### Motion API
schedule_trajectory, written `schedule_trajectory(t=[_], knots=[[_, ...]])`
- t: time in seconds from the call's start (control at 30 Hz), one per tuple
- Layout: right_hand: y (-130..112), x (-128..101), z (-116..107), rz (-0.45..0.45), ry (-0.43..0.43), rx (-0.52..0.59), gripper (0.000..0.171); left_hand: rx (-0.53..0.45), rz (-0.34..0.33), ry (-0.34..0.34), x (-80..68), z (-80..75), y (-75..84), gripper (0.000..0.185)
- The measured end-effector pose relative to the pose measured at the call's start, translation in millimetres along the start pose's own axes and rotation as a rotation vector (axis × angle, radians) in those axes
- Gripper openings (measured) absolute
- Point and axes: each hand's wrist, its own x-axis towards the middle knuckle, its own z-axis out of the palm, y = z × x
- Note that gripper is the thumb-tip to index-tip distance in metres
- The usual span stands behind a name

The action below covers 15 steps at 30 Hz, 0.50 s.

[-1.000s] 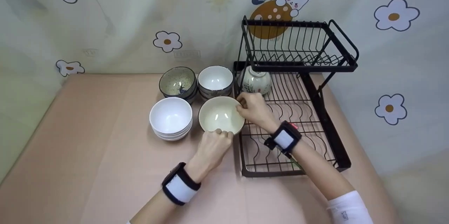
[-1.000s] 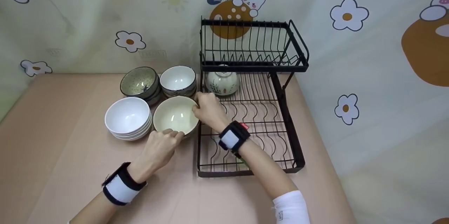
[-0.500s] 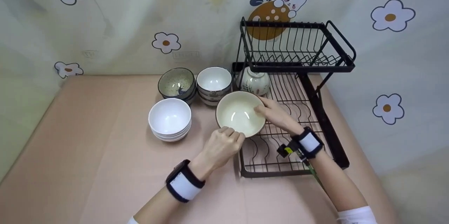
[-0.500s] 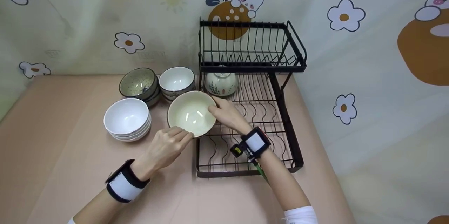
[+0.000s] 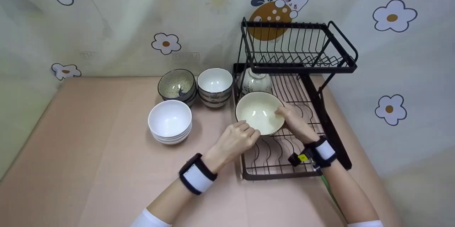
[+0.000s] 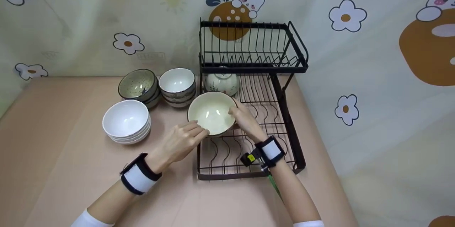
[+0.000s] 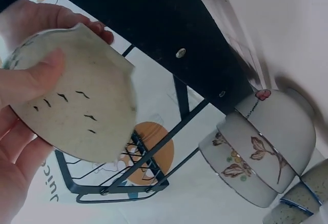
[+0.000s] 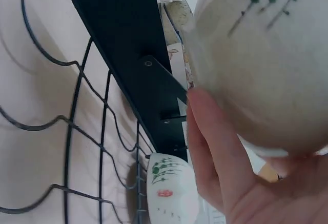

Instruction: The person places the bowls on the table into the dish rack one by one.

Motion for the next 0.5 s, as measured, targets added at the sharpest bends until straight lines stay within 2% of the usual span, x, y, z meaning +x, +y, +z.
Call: schedule_trajectory(t=[0.13,0.27,0.4,0.5], knots=[[4,-3,0,-0.002,0.094,0.057,0.058,-0.013,0.001,-0.009,2.2,6.1,-2.1,0.012],[6,-7,-4,-0.016,0.195,0.064,0.059,-0.078,-0.029,0.001,4.2,10.3,-2.5,0.012],[8,-11,-15,-0.017,0.256,0.032,0.058,-0.189,-0.138,0.021,3.9,11.6,-1.5,0.017],[11,-14,-23,-0.009,0.267,0.019,0.058,-0.287,-0.27,-0.022,3.1,12.8,0.1,0.017]])
